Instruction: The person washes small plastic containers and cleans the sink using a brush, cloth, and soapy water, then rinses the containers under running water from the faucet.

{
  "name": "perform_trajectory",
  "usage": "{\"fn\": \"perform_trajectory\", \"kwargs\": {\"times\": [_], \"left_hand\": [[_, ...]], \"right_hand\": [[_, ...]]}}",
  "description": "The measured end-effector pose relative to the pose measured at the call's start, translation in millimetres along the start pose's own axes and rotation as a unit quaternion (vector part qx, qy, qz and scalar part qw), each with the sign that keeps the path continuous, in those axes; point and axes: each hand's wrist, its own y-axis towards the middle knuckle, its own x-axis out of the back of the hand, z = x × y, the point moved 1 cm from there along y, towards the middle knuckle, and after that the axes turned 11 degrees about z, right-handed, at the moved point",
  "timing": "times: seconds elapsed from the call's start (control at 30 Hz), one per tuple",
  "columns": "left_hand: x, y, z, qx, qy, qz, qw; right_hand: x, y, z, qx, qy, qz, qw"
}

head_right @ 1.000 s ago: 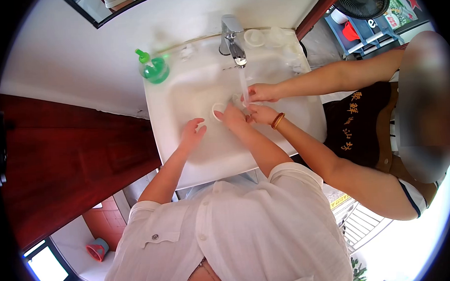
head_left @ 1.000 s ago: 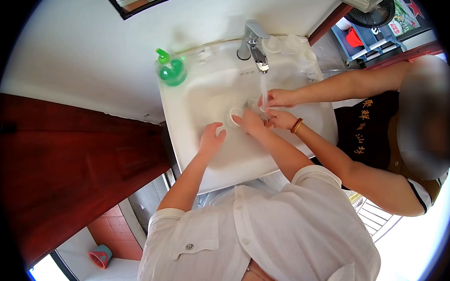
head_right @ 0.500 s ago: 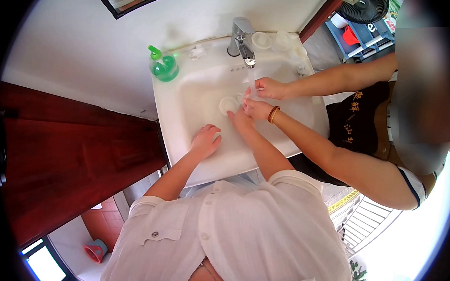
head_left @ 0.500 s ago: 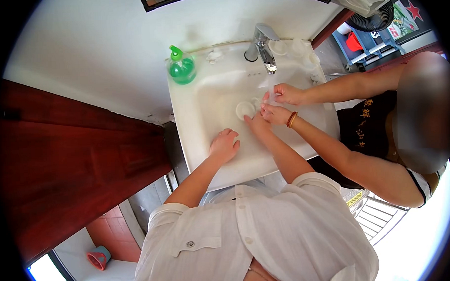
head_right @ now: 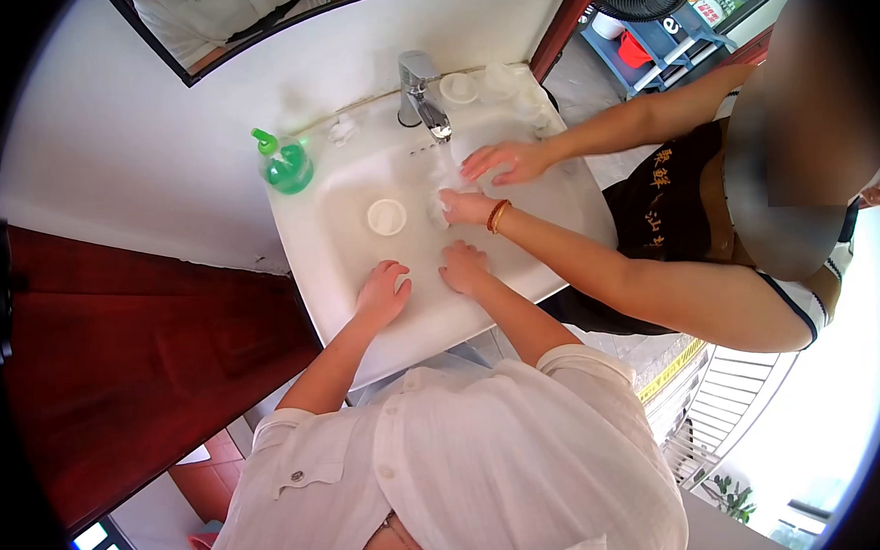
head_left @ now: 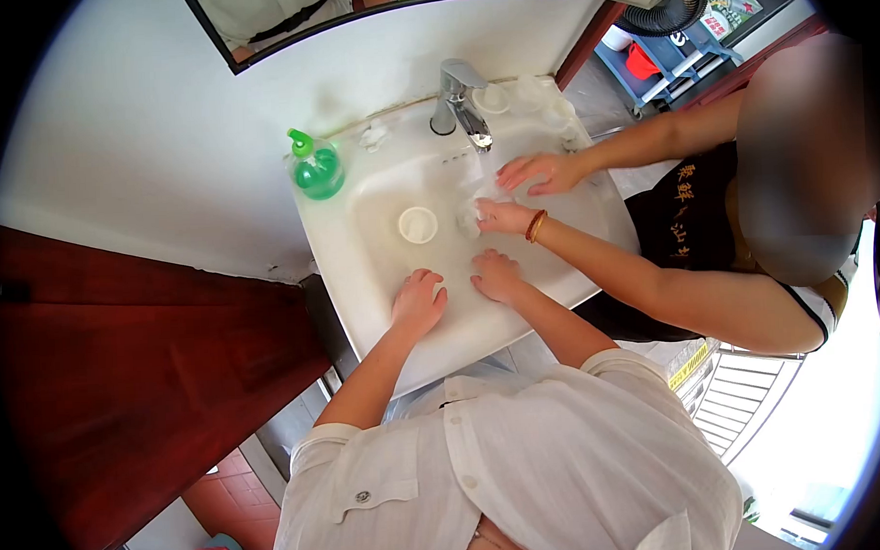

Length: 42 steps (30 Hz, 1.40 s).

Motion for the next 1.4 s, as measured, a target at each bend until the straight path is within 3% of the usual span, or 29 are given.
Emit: {"fn": "perform_trajectory", "kwargs": {"times": [0.17,0.27,0.33,0.43,0.57,0.63,0.77,0.83,0.87,0.93,0.97,1.03,1.07,1.13,1.17,1.23,1.27,1.33,1.37,1.4], "left_hand": [[-1.5,2.3,6.6,-0.015,-0.004,-0.001,1.000],[-2.2,1.9,10.2,-0.024,-0.004,-0.002,1.000],[-2.1,3.4,11.6,-0.019,-0.005,0.005,1.000],[-3.0,5.4,13.5,-0.037,-0.004,-0.005,0.999],[-0.4,1.5,7.4,-0.030,-0.020,0.001,0.999],[2.0,2.0,7.2,-0.026,-0.021,0.001,0.999],[3.8,2.5,5.2,-0.015,-0.014,0.026,0.999],[3.0,3.9,5.6,-0.010,-0.012,0.039,0.999],[1.7,5.5,8.3,0.004,-0.011,0.042,0.999],[1.2,9.5,8.2,0.018,-0.007,0.048,0.999],[2.3,13.3,7.9,0.061,-0.049,0.051,0.996],[3.7,24.1,9.3,0.106,-0.088,0.057,0.989],[1.5,32.3,13.3,0.134,-0.116,0.030,0.984],[-8.3,51.3,28.6,0.163,-0.141,0.007,0.976],[-14.4,64.0,38.5,0.167,-0.166,-0.035,0.971],[-27.3,86.7,62.0,0.170,-0.195,-0.075,0.963],[-32.4,95.0,76.0,0.155,-0.184,-0.026,0.970],[-29.1,93.3,67.6,0.144,-0.177,0.024,0.973],[-22.5,87.2,52.4,0.165,-0.257,0.058,0.951],[-18.8,83.7,39.8,0.184,-0.334,0.092,0.920]], "right_hand": [[4.8,-0.7,9.1,-0.030,-0.006,-0.004,1.000],[13.5,17.5,13.9,-0.049,0.011,-0.068,0.996],[15.8,39.5,12.5,-0.091,0.046,-0.206,0.973],[8.5,77.4,-1.2,-0.108,0.044,-0.264,0.958],[-8.0,106.6,-16.1,-0.151,0.173,-0.223,0.947],[28.4,74.4,-7.3,-0.097,0.204,-0.071,0.971],[35.8,48.7,-12.2,-0.075,0.187,0.029,0.979],[34.8,37.0,-1.2,-0.003,0.341,0.112,0.934],[24.6,44.9,-8.0,-0.007,0.342,0.112,0.933],[4.8,64.5,-16.2,0.127,0.199,-0.023,0.971],[-3.8,66.1,-18.9,0.126,0.203,-0.025,0.971],[-10.8,57.5,-10.1,0.060,0.174,-0.158,0.970],[-10.9,57.9,-8.0,0.060,0.178,-0.156,0.970],[-1.9,51.8,1.9,0.099,0.199,-0.023,0.975],[1.6,46.3,4.4,0.098,0.201,-0.023,0.975],[0.9,38.5,7.5,0.148,0.401,0.101,0.898],[-2.3,41.9,2.4,0.145,0.401,0.103,0.899],[-11.0,52.5,-14.6,0.058,0.528,0.105,0.841],[-12.2,57.7,-18.5,0.056,0.528,0.109,0.840],[-7.3,60.9,-19.8,0.041,0.446,0.060,0.892]]}}
